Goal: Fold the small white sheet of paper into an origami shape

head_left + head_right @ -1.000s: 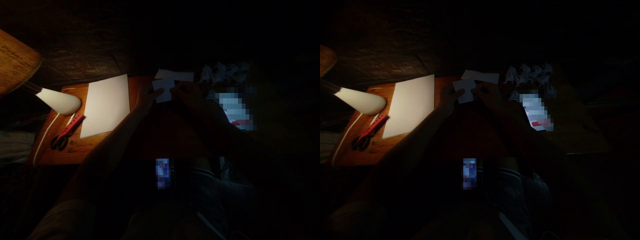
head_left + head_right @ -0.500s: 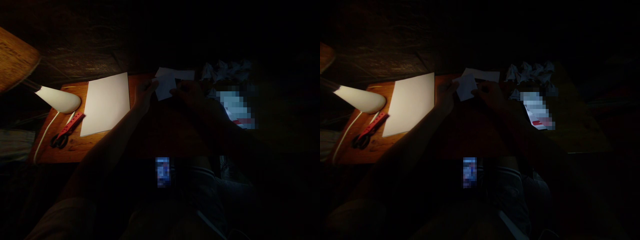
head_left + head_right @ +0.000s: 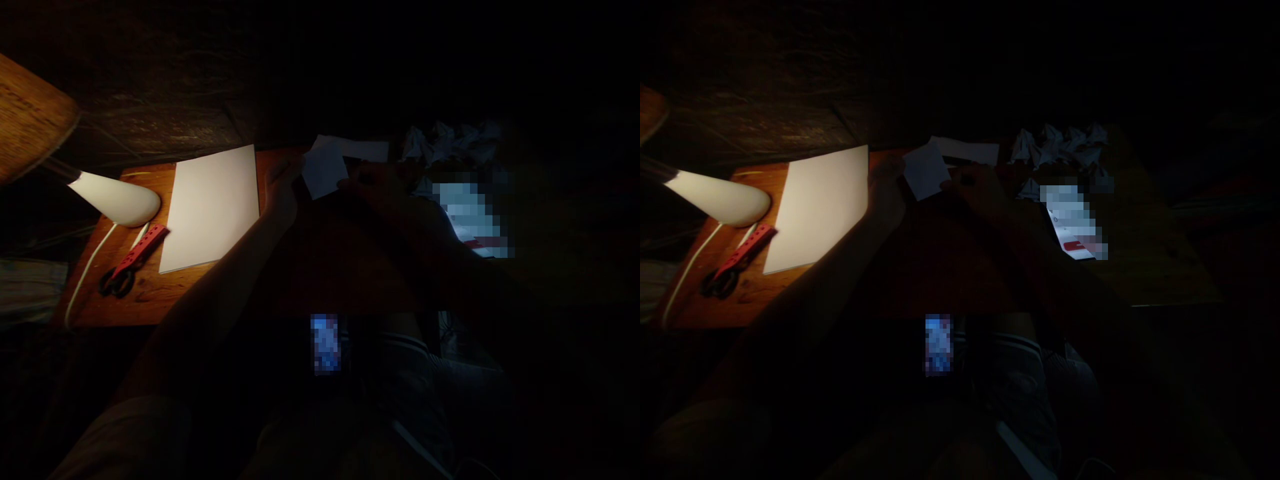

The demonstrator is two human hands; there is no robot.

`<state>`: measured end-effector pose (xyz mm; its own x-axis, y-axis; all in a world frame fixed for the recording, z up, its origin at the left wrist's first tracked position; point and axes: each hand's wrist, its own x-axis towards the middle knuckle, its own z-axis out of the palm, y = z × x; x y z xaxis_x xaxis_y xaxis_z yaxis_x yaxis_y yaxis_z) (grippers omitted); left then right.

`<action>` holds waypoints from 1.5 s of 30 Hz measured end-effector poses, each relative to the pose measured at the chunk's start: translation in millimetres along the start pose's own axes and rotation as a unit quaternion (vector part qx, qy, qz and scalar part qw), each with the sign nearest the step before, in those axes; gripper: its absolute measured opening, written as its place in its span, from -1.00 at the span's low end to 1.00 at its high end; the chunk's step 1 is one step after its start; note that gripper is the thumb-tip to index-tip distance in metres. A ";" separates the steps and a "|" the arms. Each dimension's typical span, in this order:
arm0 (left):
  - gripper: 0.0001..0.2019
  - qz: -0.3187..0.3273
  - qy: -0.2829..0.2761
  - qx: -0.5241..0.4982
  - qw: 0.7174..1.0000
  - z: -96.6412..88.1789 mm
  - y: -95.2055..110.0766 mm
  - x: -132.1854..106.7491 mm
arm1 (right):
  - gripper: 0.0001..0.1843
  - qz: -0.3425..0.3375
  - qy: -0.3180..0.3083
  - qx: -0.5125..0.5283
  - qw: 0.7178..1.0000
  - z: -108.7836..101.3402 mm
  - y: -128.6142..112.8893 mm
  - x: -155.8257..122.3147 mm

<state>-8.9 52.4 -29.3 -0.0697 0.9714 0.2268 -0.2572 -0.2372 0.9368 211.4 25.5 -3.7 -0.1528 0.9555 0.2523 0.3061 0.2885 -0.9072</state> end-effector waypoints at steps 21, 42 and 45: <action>-0.65 -0.017 -0.013 -0.002 1.000 -2.3 -5.6 2.3 | -0.61 0.038 -0.025 0.088 0.995 -1.0 -8.3 -2.9; -0.42 0.019 -0.163 0.061 0.985 5.9 10.9 -5.9 | -0.49 0.034 0.049 0.067 0.996 -2.2 2.7 3.1; -0.26 0.034 -0.205 0.082 0.975 7.9 12.6 -6.7 | -0.46 0.032 0.045 0.064 0.996 -1.8 1.9 2.8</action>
<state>-4.1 43.0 -16.9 0.3181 0.8829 0.3455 -0.1052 -0.3293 0.9384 213.3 28.8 -4.2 -0.0493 0.9752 0.2159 0.1893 0.2214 -0.9566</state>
